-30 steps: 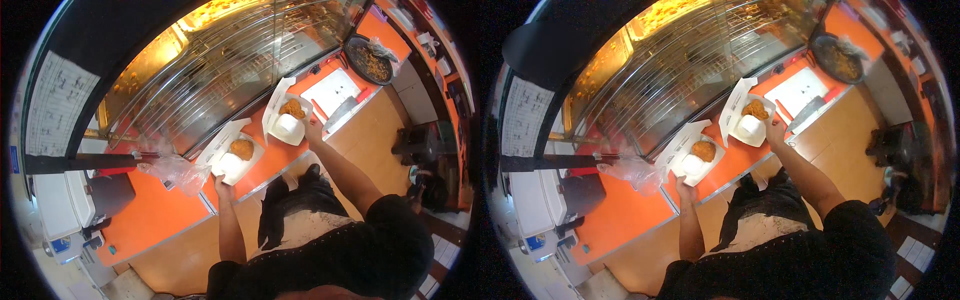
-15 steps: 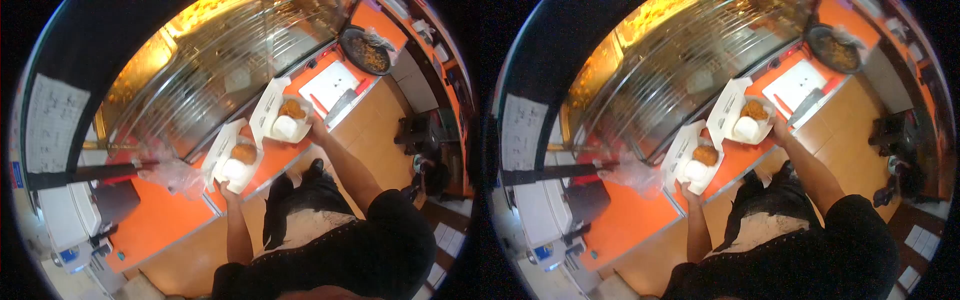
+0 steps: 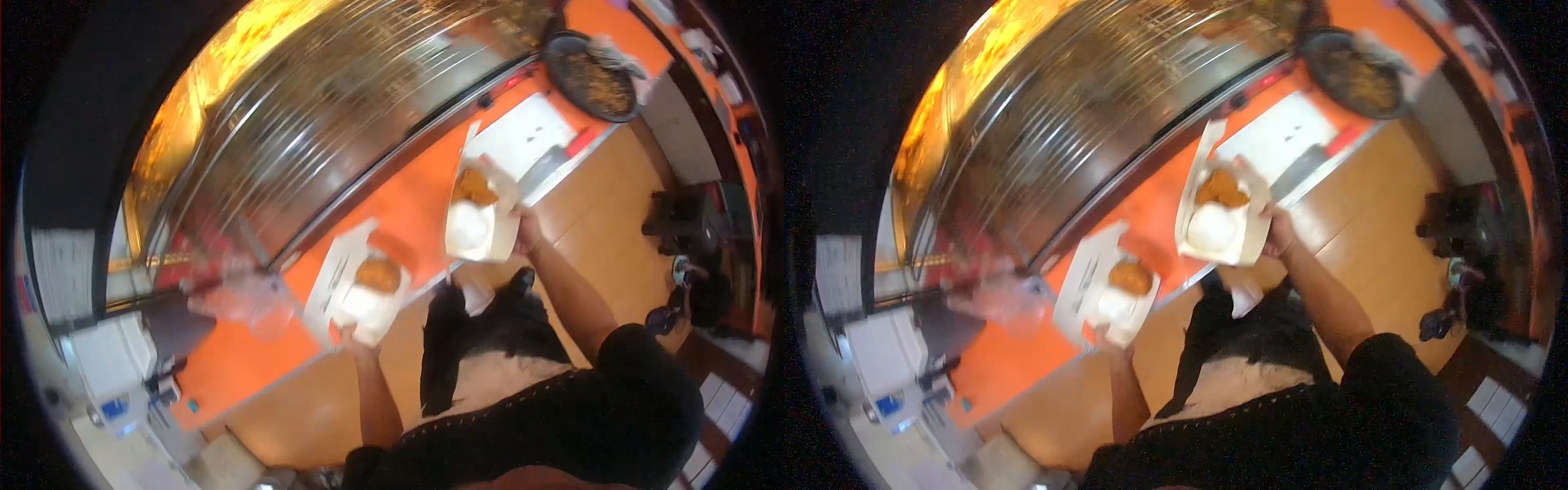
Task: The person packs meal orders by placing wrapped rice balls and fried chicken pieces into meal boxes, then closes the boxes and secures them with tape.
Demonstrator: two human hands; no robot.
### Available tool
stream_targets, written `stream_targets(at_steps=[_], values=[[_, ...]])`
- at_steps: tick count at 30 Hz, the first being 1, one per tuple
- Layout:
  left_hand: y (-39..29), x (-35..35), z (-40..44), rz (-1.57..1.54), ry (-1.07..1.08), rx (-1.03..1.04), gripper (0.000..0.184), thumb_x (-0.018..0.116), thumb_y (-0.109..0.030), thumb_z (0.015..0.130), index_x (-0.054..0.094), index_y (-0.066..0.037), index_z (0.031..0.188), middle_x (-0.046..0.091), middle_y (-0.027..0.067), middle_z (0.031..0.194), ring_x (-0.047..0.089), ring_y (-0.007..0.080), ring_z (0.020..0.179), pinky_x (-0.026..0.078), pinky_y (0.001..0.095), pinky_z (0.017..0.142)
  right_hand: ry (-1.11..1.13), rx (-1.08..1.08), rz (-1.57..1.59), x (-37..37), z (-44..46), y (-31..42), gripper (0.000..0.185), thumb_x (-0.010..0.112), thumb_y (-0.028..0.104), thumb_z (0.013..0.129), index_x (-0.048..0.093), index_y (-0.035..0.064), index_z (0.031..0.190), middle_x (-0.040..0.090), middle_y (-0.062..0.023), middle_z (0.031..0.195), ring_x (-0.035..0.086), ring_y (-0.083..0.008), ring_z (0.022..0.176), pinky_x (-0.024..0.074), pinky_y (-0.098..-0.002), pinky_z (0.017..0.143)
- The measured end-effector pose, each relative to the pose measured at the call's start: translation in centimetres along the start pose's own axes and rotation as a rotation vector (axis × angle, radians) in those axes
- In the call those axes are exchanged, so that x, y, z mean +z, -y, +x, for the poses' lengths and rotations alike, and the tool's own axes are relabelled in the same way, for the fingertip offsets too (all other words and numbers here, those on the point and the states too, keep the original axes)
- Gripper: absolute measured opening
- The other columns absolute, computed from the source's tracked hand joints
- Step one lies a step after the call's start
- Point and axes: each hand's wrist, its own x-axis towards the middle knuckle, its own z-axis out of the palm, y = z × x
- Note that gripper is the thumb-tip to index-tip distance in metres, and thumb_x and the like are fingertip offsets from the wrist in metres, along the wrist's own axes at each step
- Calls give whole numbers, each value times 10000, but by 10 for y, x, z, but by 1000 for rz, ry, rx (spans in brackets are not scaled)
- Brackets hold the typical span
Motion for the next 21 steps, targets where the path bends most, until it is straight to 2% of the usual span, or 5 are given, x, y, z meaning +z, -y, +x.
stream_targets(at_steps=[5,9,13,17,21], values=[[3,139,-61,85,148,21,738,525,-255,769,390,-42,1462,492,174,1414,492,385,1319,433,543,1094,-61,64,243,-73,-89,39,543,556,242,727,597,-41,1189,695,-171,1026,711,-295,873,615,-419,823],[59,240,-98,77,225,-61,734,548,-280,743,431,-37,1425,541,172,1340,540,373,1266,464,519,1059,-248,-11,229,-118,-180,108,457,551,256,754,628,-18,1112,698,-154,996,702,-266,825,604,-414,844],[125,357,-100,57,257,-129,707,539,-271,754,441,-28,1411,553,168,1323,551,347,1259,459,488,1061,-168,-95,198,-202,-218,165,703,554,299,740,508,-74,1334,620,-240,1264,635,-370,1147,493,-467,1055],[207,480,-74,32,352,-242,688,517,-259,775,440,-19,1415,564,175,1323,552,352,1264,446,504,1081,-163,-243,336,-274,-218,236,643,577,296,741,531,1,1311,663,-172,1142,676,-354,1044,564,-483,950],[281,633,-37,-107,600,-414,772,525,-271,751,390,-29,1472,549,220,1369,560,416,1264,462,561,1078,-190,-371,289,-289,-226,340,713,563,295,733,469,-18,1367,642,-193,1229,654,-376,1120,540,-499,988]])
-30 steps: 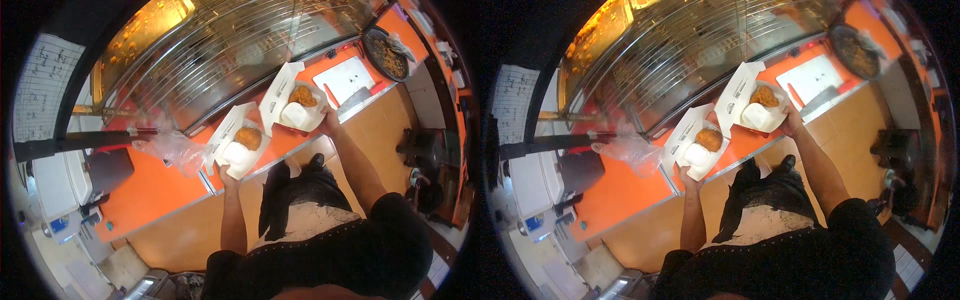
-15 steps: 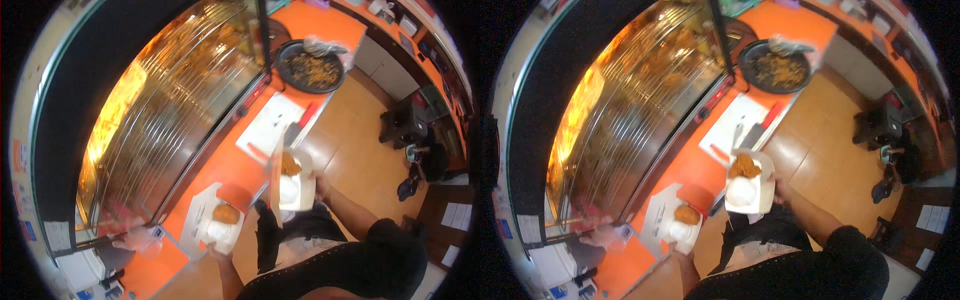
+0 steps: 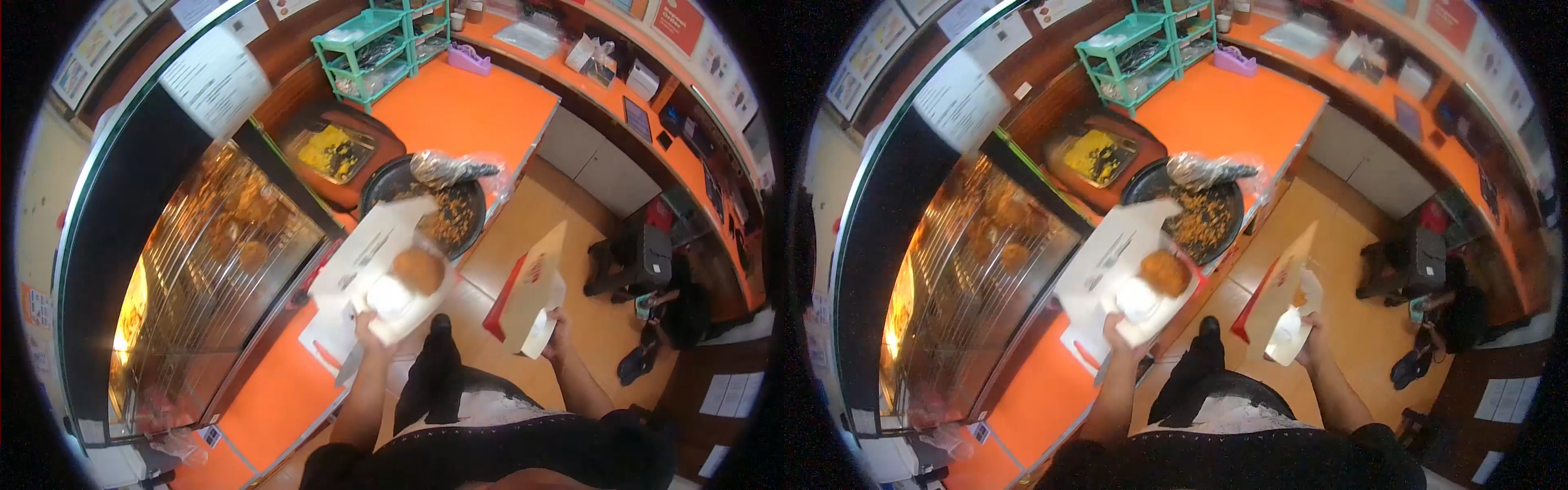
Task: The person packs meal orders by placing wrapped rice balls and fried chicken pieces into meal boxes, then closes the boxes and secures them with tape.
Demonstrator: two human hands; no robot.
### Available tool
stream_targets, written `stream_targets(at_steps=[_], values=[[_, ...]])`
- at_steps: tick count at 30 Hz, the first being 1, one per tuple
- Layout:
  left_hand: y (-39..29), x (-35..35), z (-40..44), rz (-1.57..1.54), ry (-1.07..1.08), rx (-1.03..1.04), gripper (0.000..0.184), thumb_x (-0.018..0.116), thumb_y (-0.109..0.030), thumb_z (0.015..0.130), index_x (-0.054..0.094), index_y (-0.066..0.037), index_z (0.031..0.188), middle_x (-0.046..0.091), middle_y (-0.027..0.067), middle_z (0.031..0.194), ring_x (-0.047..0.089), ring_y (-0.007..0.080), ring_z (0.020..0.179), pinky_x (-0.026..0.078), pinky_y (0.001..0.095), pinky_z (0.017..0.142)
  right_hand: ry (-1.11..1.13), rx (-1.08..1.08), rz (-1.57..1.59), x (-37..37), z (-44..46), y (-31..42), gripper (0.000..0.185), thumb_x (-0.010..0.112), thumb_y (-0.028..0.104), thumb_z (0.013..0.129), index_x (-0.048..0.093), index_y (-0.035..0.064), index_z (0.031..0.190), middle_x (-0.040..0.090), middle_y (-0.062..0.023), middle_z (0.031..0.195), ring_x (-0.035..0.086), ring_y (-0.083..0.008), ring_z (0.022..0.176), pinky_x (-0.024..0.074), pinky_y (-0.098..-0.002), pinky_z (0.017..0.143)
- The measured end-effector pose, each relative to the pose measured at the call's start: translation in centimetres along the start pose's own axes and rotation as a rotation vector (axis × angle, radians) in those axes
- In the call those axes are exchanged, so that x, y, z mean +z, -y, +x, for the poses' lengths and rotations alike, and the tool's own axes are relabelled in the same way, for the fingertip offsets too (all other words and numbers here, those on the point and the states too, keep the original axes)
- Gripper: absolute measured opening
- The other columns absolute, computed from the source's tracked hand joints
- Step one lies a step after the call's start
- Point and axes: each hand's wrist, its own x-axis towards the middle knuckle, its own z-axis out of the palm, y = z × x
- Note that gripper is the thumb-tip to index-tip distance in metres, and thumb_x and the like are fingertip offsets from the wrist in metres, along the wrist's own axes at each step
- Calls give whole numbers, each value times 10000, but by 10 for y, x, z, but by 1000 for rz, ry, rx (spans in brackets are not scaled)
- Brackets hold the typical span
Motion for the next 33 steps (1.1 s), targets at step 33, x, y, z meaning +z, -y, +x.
stream_targets(at_steps=[33], values=[[208,169,602,1580,-347,292,686,740,-360,837,441,21,1324,659,256,1075,657,395,988,537,497,859,108,82,-434,-74,515,310,383,636,127,893,553,70,1263,626,-34,1031,631,-193,944,543,-299,718]])
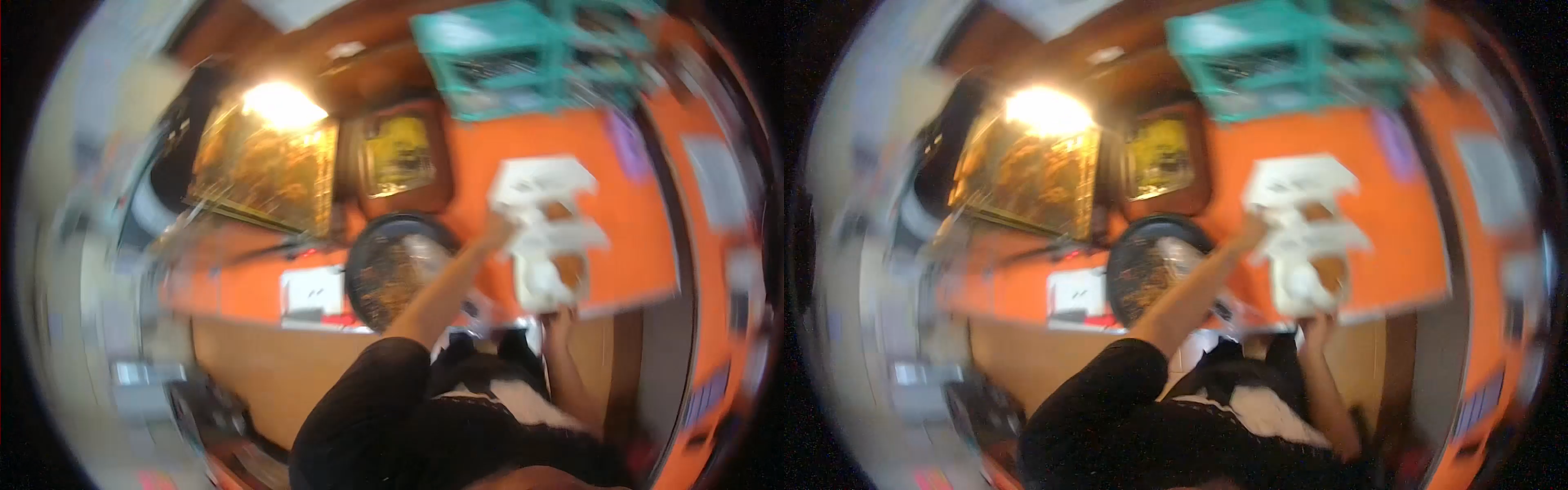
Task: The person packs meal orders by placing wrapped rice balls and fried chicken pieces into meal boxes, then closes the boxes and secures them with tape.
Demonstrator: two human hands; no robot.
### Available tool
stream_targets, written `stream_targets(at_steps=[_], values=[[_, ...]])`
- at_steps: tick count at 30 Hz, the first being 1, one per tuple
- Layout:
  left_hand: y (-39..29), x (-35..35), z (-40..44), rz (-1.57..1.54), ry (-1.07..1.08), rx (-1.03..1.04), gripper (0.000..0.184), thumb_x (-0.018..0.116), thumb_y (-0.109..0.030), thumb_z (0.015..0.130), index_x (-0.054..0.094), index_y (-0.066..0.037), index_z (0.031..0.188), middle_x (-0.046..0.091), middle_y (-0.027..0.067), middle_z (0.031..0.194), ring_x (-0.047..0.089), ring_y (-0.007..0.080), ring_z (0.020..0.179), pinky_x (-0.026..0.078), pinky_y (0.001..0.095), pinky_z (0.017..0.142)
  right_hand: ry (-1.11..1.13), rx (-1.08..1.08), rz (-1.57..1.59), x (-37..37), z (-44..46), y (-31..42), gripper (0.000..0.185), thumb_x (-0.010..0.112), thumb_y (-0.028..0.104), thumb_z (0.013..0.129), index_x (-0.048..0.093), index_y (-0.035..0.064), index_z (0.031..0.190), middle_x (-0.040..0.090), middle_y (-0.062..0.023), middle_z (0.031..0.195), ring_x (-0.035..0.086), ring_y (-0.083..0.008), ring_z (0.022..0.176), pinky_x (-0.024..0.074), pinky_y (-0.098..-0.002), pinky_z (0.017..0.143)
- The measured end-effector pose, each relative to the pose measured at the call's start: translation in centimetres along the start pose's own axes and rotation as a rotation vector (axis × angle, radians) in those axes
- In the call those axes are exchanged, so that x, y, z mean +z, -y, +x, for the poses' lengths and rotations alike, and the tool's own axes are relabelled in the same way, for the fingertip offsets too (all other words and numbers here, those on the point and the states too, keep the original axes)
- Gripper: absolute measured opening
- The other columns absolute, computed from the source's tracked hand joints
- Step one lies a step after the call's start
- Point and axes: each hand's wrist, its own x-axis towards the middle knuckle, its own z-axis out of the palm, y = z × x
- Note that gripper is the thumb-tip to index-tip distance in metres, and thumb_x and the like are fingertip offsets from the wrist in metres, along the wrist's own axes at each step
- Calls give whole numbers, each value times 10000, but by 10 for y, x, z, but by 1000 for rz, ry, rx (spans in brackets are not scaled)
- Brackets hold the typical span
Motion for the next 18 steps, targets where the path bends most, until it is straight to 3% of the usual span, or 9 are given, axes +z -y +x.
stream_targets(at_steps=[2,3,6,9,12,13,14,15,18], values=[[-18,-21,-15,214,73,59,804,759,-420,814,410,24,1385,636,296,1172,627,435,1082,509,503,933,-126,71,-66,15,-32,25,506,625,222,945,434,81,1392,552,-87,1224,606,-222,1061,508,-344,846],[-3,-6,-9,-99,107,25,865,736,-397,831,328,21,1468,620,296,1253,596,377,1182,487,497,971,-187,110,-96,25,-46,40,574,620,270,971,375,86,1457,514,-113,1320,594,-236,1119,490,-366,910],[-53,-83,-69,-121,133,181,437,582,-306,971,609,9,1273,691,153,1160,666,284,1008,528,443,906,-103,-128,-341,13,-59,49,495,602,272,990,403,96,1409,562,-90,1209,595,-214,1032,464,-350,887],[-104,-205,-167,-637,-477,265,264,561,-42,957,638,9,1204,670,116,1100,695,190,907,567,304,733,-18,-259,-413,10,-54,51,314,573,226,1002,485,77,1264,569,-50,1068,557,-156,917,456,-289,819],[-115,-353,-260,-912,-1123,378,147,562,-12,937,584,-16,1083,633,106,963,656,171,789,539,285,601,89,-495,-377,71,-56,66,155,550,142,987,518,63,1117,535,-21,962,502,-111,832,437,-244,734],[-117,-410,-287,-511,-1374,553,125,551,-30,952,568,-28,1076,611,87,924,610,151,723,521,273,607,87,-554,-350,103,-64,69,127,548,127,985,520,63,1091,527,-21,945,497,-110,820,430,-248,705],[-126,-459,-312,-549,-1460,604,87,538,-28,962,569,-32,1044,594,77,919,570,136,694,513,280,662,72,-615,-320,142,-76,68,99,545,113,983,522,62,1065,520,-20,927,493,-109,807,423,-252,677],[-128,-508,-333,-191,-1561,596,111,531,-39,973,601,-14,1056,628,87,987,616,155,802,515,294,770,106,-680,-310,179,-84,62,110,557,111,978,521,58,1068,520,-21,917,494,-107,803,425,-255,668],[-178,-619,-358,318,-1372,863,206,563,-38,924,662,-9,1103,658,125,1087,631,254,998,489,349,911,386,-736,-290,267,-101,35,147,584,62,944,520,46,1076,535,-36,917,520,-120,798,457,-265,696]])
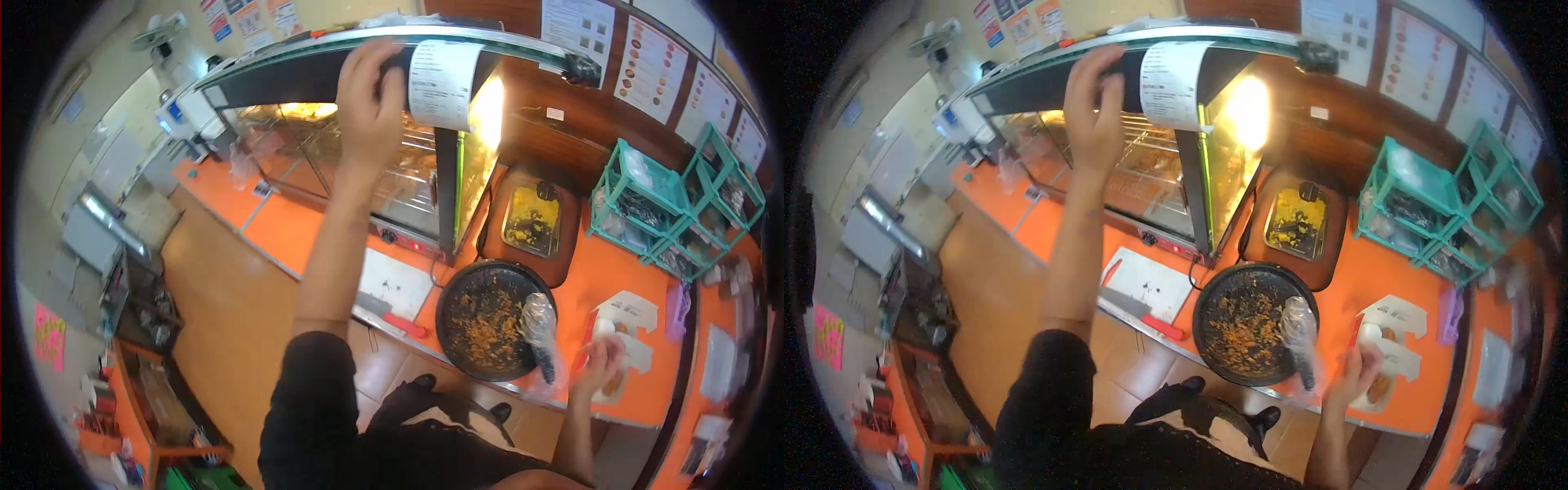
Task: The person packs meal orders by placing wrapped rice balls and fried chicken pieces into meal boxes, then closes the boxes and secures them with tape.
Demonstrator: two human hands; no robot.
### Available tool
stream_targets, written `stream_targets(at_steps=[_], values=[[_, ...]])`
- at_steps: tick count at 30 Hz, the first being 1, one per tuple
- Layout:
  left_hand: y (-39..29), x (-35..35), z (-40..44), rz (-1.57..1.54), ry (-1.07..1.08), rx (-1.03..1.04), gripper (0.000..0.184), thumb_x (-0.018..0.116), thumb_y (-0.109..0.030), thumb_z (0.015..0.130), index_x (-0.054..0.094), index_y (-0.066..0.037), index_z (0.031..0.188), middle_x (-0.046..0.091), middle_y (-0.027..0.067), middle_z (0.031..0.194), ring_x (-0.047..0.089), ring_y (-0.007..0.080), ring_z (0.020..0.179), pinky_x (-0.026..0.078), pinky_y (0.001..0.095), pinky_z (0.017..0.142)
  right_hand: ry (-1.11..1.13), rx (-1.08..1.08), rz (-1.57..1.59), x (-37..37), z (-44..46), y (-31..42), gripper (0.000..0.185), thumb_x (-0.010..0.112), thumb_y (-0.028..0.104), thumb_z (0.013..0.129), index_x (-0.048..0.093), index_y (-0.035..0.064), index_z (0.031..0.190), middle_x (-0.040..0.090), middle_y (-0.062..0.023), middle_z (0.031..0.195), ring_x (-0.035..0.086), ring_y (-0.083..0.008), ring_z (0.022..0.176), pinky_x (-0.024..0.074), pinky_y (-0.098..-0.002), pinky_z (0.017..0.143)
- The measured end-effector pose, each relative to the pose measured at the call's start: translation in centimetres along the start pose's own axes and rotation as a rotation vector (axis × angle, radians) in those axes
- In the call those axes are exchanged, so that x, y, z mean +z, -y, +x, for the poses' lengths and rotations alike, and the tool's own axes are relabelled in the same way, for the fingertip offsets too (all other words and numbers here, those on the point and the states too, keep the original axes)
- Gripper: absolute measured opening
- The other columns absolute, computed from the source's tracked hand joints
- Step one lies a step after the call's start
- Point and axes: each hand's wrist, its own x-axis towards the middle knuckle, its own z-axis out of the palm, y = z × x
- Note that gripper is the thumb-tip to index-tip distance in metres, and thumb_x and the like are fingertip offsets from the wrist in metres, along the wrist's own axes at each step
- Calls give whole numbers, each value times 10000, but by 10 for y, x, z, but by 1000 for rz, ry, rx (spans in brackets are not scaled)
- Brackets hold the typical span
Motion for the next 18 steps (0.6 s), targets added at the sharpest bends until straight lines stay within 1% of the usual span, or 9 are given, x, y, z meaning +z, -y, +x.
stream_targets(at_steps=[2,3,5,7,9,11,14,15,18], values=[[40,5,44,252,189,348,227,578,-76,898,689,-39,1092,663,144,1089,635,312,1011,491,420,923,12,-12,21,98,-7,26,186,596,21,918,526,41,1089,552,-50,932,565,-139,812,489,-269,735],[48,5,50,229,184,337,227,578,-76,898,689,-39,1092,663,144,1089,635,312,1011,491,420,923,180,-70,-39,124,-2,21,220,623,20,919,540,39,1122,582,-75,984,598,-156,844,511,-281,778],[54,8,55,316,438,373,250,554,-119,934,680,-21,1126,667,179,1137,616,359,1064,486,451,936,445,-179,114,207,1,46,395,625,27,940,470,27,1303,569,-128,1232,607,-166,982,506,-321,907],[65,12,52,260,418,388,241,552,-116,931,689,-21,1105,667,177,1126,617,359,1061,485,450,931,465,-370,50,280,18,68,570,656,100,943,388,37,1441,455,-135,1430,510,-223,1262,471,-361,1011],[67,21,50,199,410,410,234,549,-113,928,698,-22,1084,668,175,1115,617,359,1058,485,448,926,422,-559,-185,328,47,88,645,696,140,915,375,46,1467,438,-132,1460,430,-245,1352,464,-399,1018],[63,32,44,114,398,405,221,547,-113,931,711,-26,1051,671,165,1096,621,364,1010,484,449,915,376,-655,-227,360,64,107,585,737,177,883,482,28,1388,537,-134,1370,512,-253,1280,466,-412,1010],[54,51,43,48,384,473,224,557,-126,933,718,-34,1058,672,152,1066,617,361,972,484,453,899,472,-538,-300,362,89,100,442,733,168,895,582,16,1282,660,-94,1190,619,-226,1123,495,-380,957],[50,58,42,17,388,481,224,557,-126,933,718,-34,1058,672,152,1066,617,361,972,484,453,899,430,-399,-156,361,79,111,302,704,140,935,629,-11,1186,714,-61,1033,666,-165,953,520,-323,875],[40,72,37,-24,364,455,231,574,-161,936,727,-57,1075,672,122,1041,610,343,969,472,462,897,410,-234,157,347,74,107,243,667,115,975,622,-26,1168,717,-72,1019,654,-104,915,521,-270,813]])
